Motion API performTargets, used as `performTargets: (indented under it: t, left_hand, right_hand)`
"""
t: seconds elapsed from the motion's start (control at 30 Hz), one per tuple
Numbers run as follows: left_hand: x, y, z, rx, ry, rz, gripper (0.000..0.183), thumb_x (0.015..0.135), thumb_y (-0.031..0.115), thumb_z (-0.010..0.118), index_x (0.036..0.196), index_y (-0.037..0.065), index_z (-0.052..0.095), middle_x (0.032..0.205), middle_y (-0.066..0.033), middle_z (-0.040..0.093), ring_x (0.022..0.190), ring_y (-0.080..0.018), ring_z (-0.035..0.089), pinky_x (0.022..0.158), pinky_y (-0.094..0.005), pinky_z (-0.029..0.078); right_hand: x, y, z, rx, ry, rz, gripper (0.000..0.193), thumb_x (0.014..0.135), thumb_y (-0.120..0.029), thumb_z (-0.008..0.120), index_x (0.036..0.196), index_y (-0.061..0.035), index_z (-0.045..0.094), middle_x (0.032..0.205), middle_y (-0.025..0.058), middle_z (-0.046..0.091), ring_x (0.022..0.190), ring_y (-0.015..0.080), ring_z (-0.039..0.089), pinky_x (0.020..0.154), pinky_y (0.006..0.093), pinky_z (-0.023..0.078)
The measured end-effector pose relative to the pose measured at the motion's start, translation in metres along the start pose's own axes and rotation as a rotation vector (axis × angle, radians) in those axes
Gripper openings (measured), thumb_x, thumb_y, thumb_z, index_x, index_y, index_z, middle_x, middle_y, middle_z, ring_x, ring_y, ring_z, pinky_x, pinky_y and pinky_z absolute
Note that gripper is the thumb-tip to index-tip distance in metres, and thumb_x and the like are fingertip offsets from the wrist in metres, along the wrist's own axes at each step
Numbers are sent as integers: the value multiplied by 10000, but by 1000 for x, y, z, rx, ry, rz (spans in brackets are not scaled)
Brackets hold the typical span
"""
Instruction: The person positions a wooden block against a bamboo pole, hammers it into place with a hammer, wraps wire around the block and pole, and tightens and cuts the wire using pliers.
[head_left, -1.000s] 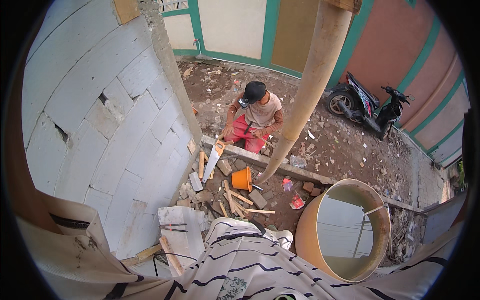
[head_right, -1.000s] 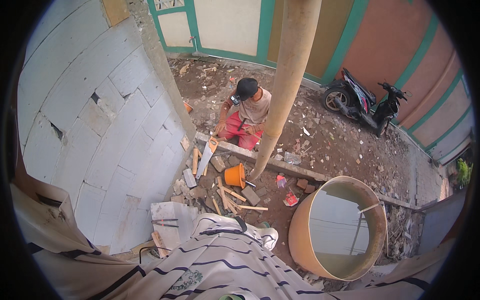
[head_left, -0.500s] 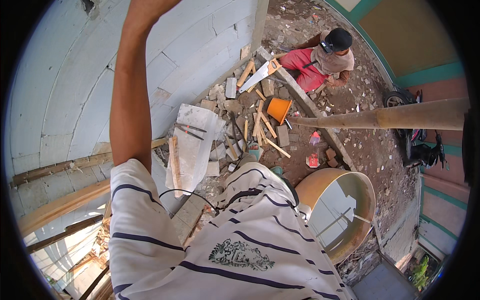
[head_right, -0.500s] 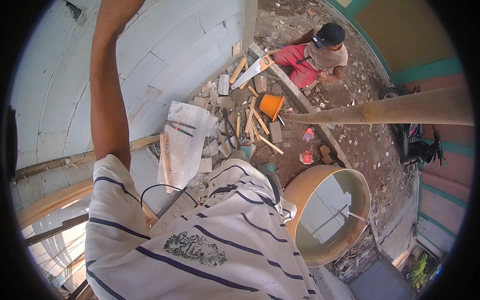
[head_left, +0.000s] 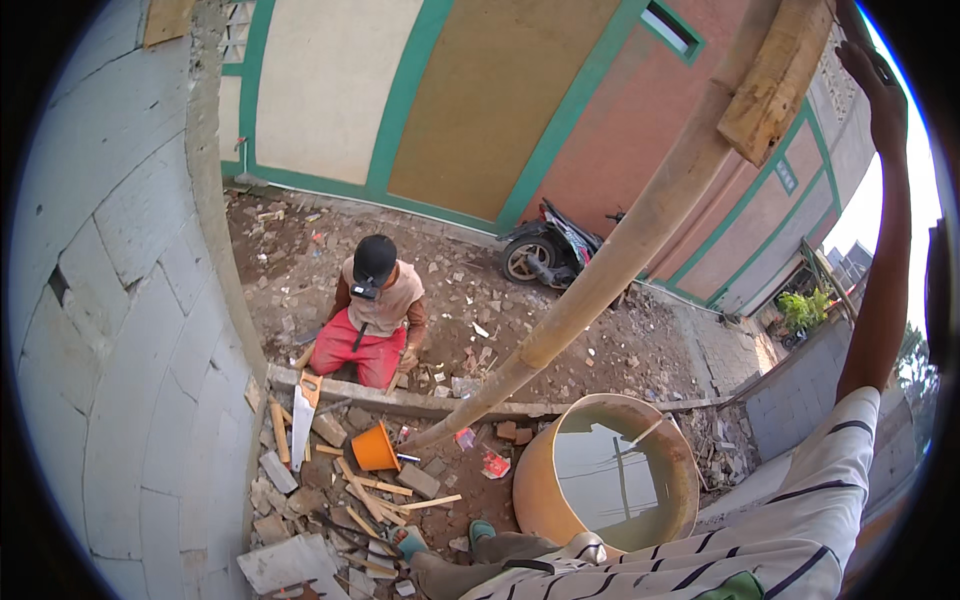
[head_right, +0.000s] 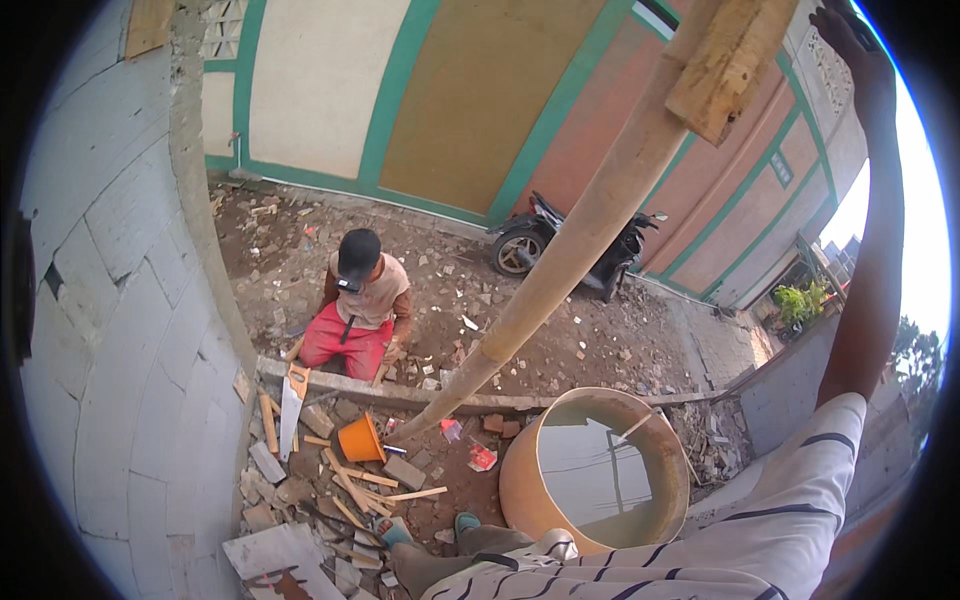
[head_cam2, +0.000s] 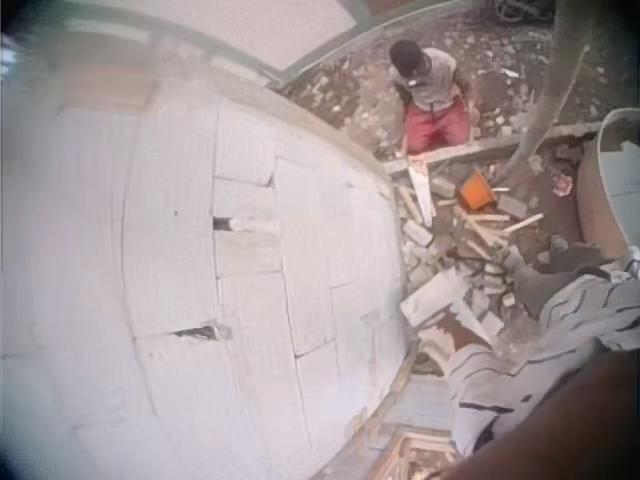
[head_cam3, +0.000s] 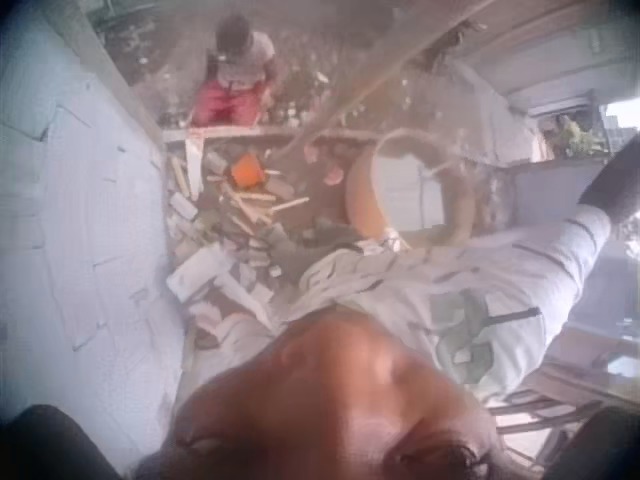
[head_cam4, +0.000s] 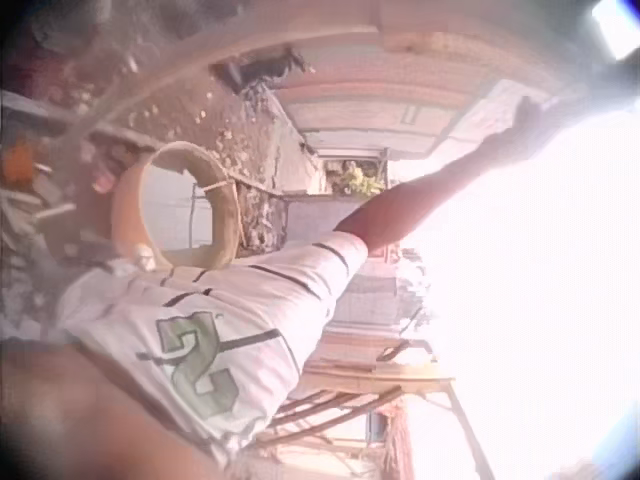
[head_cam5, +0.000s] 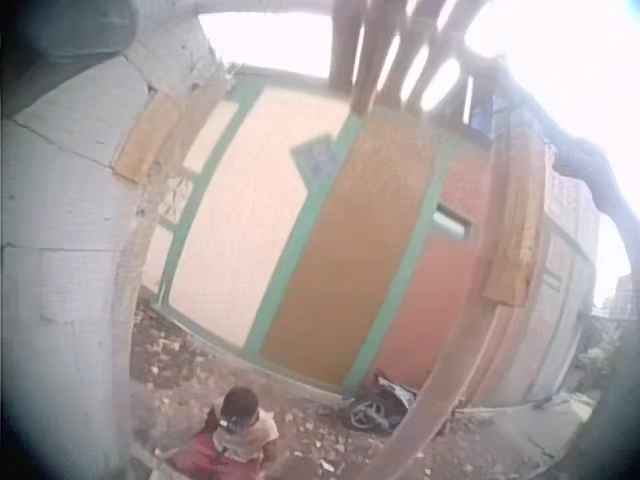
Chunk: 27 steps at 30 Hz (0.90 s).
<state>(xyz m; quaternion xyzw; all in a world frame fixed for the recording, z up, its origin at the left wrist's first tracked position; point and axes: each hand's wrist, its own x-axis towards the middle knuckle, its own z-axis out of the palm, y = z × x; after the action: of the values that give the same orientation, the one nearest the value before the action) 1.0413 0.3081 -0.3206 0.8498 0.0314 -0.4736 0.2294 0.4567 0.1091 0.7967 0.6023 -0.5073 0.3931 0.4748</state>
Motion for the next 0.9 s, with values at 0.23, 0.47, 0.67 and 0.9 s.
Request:
performTargets:
  t: [0.23, 0.47, 0.67, 0.9]
  left_hand:
    - [-60, 78, 85, 122, -221, 114, 833, 784, 248, 761, 1410, -46, 296, 1183, -205, 596, 809, -349, 661, 669, -434, 513]
    - [-82, 103, 113, 92, -343, 224, 800, 796, 222, 758, 1404, -37, 307, 1196, -207, 589, 872, -336, 649, 730, -422, 508]
    - [-92, 106, 106, 54, -358, 269, 773, 806, 200, 756, 1399, -29, 316, 1208, -209, 583, 925, -325, 639, 782, -412, 504]
    - [-118, 112, 100, -2, -374, 347, 742, 818, 174, 754, 1393, -20, 327, 1221, -212, 575, 988, -312, 628, 843, -400, 499]
  right_hand:
    - [-5, -34, -31, -944, 173, -770, 442, 926, -194, 669, 1350, -193, 546, 1326, 32, 585, 1272, 256, 509, 1079, 425, 379]
    - [24, -14, -31, -1073, 50, -974, 409, 891, -253, 701, 1281, -171, 607, 1233, 28, 645, 1203, 214, 569, 1068, 435, 391]
    - [19, -23, -22, -926, -48, -950, 240, 902, -228, 686, 1097, -89, 681, 1120, 50, 669, 1052, 235, 626, 953, 394, 481]
    - [18, -28, -6, 114, -196, 193, 194, 910, -237, 695, 1001, -66, 711, 859, 14, 684, 767, 113, 622, 739, 265, 511]
